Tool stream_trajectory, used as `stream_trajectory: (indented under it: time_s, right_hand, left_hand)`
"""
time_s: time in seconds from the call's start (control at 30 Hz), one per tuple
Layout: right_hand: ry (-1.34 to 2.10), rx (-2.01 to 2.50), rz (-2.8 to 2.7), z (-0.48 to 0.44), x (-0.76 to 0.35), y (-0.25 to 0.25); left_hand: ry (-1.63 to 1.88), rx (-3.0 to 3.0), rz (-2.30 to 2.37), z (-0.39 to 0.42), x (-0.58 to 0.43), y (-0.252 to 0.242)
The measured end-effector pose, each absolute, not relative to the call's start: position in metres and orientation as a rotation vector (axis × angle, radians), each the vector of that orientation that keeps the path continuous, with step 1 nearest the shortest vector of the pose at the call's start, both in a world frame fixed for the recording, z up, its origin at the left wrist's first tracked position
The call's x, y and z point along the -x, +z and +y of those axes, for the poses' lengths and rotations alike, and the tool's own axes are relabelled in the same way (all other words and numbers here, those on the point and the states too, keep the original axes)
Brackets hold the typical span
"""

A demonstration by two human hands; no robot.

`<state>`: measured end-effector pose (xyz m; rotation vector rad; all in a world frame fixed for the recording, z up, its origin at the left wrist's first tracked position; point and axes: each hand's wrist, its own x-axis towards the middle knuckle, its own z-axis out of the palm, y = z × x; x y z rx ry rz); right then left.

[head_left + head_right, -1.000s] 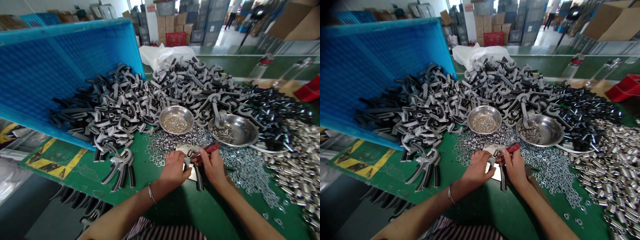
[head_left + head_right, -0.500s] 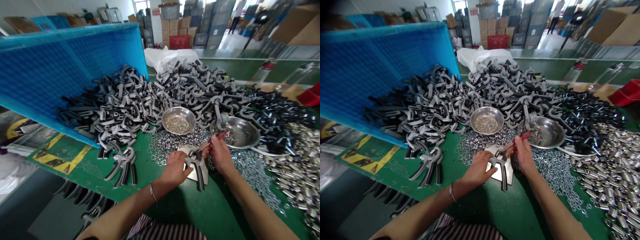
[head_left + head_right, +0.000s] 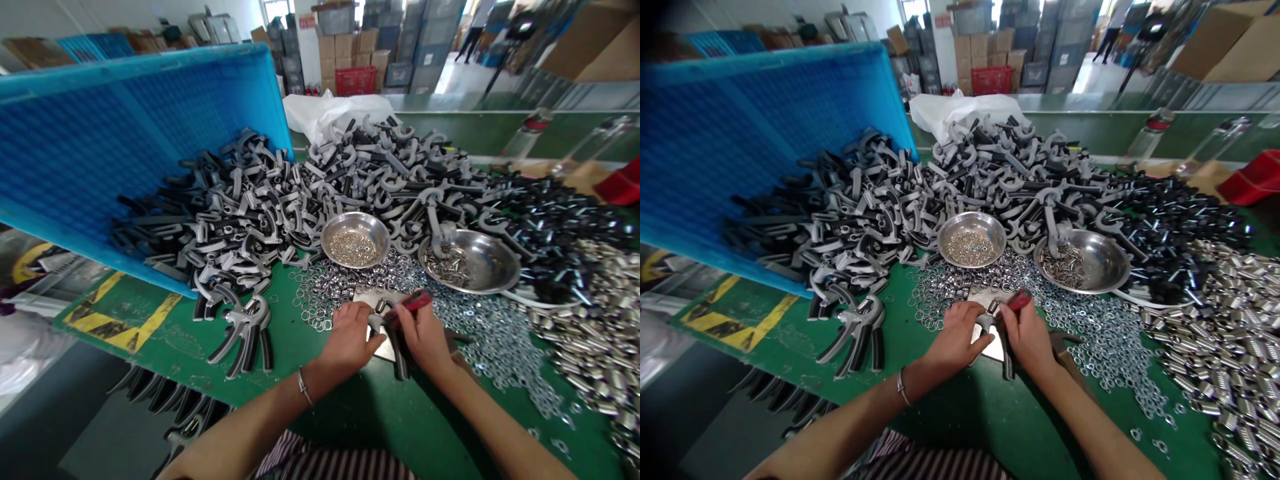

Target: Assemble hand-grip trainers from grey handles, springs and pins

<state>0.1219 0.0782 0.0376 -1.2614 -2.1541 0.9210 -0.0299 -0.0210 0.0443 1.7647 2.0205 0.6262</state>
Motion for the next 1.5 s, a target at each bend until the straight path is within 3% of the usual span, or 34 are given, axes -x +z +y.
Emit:
stream_trajectory:
  time_s: [0.1,0.27,0.37,0.47,0.63,0.8,0.9,1.07,1.37,1.5]
  right_hand:
    - [0.759,1.264,-2.32,0.072,-0.115,0.04]
    - [1.281,0.954,-1.901,0.079,-0.103,0.078]
    - [1.393,0.859,-1.68,0.1,-0.115,0.092]
    - [1.112,1.087,-2.163,0.126,-0.148,0.081]
    - [0.25,1.36,-2.735,0.144,-0.194,0.07]
    - [0.211,0.865,-2.794,0.163,-0.13,0.103]
    - [0.126,0.72,-2.905,0.183,-0.063,0.108]
    - [0.145,0.723,-2.996,0.21,0.004,0.083]
    - [0.371,0.944,-2.889,0.213,0.008,0.058]
    - [0.579,0.956,-2.728,0.211,0.009,0.058]
  left_hand:
    - [0.618,-1.743,2.039,-0.021,0.028,0.047]
    - [0.596,-1.711,2.093,-0.021,0.023,0.044]
    - [0.584,-1.739,2.086,-0.025,0.022,0.043]
    - [0.598,-1.804,2.044,-0.026,0.031,0.053]
    - [0.539,-2.077,2.109,0.025,0.087,0.092]
    - [0.033,-2.131,2.305,0.11,0.141,0.107]
    - [-0.037,-2.131,2.262,0.131,0.149,0.101]
    - [0.065,-2.119,2.291,0.125,0.151,0.088]
    - [0.363,-1.985,2.38,0.111,0.141,0.094]
    - [0.582,-2.184,2.024,0.052,0.096,0.091]
